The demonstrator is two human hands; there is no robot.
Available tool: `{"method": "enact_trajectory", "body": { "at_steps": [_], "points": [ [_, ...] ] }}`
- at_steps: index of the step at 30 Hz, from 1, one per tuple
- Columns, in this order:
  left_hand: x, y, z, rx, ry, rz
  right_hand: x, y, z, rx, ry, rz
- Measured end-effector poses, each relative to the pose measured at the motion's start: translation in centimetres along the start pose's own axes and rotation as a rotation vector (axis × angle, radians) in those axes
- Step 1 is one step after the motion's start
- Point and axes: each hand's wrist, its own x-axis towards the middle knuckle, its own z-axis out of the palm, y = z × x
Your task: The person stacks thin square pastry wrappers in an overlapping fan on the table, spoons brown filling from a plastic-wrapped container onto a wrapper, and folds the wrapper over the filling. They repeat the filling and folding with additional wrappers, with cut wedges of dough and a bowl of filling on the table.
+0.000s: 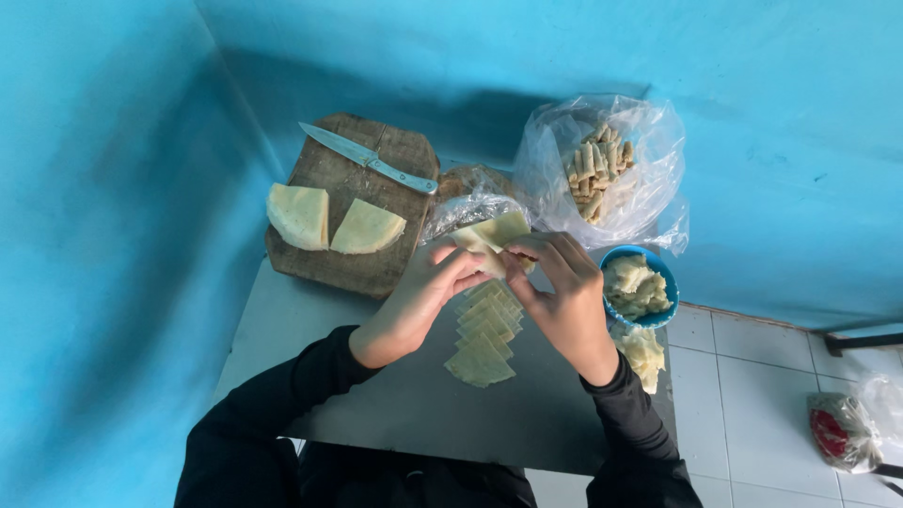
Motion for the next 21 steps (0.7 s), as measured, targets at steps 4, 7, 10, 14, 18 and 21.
{"method": "enact_trajectory", "body": {
  "at_steps": [4, 7, 10, 14, 18, 21],
  "points": [
    [0.1, -0.1, 0.2, 0.01, 0.067, 0.008, 0.0, 0.0, 0.2, -0.04, -0.035, -0.068],
    [0.1, -0.1, 0.3, 0.032, 0.071, 0.009, 0.0, 0.1, 0.9, -0.064, -0.001, -0.052],
    [0.3, -0.4, 0.4, 0.039, 0.084, 0.0, -0.3, 0.8, 1.5, -0.033, 0.022, 0.015],
    [0.5, -0.9, 0.1, -0.009, 0.14, -0.04, -0.8, 2.6, 0.6, 0.269, 0.094, 0.316],
    [0.4, -0.3, 0.1, -0.139, 0.213, -0.04, -1.9, 4.4, -1.4, 0.432, 0.205, 0.538],
    [0.1, 1.7, -0.3, -0.194, 0.157, 0.033, -4.0, 5.1, -1.9, 0.46, 0.159, 0.582]
  ]
}}
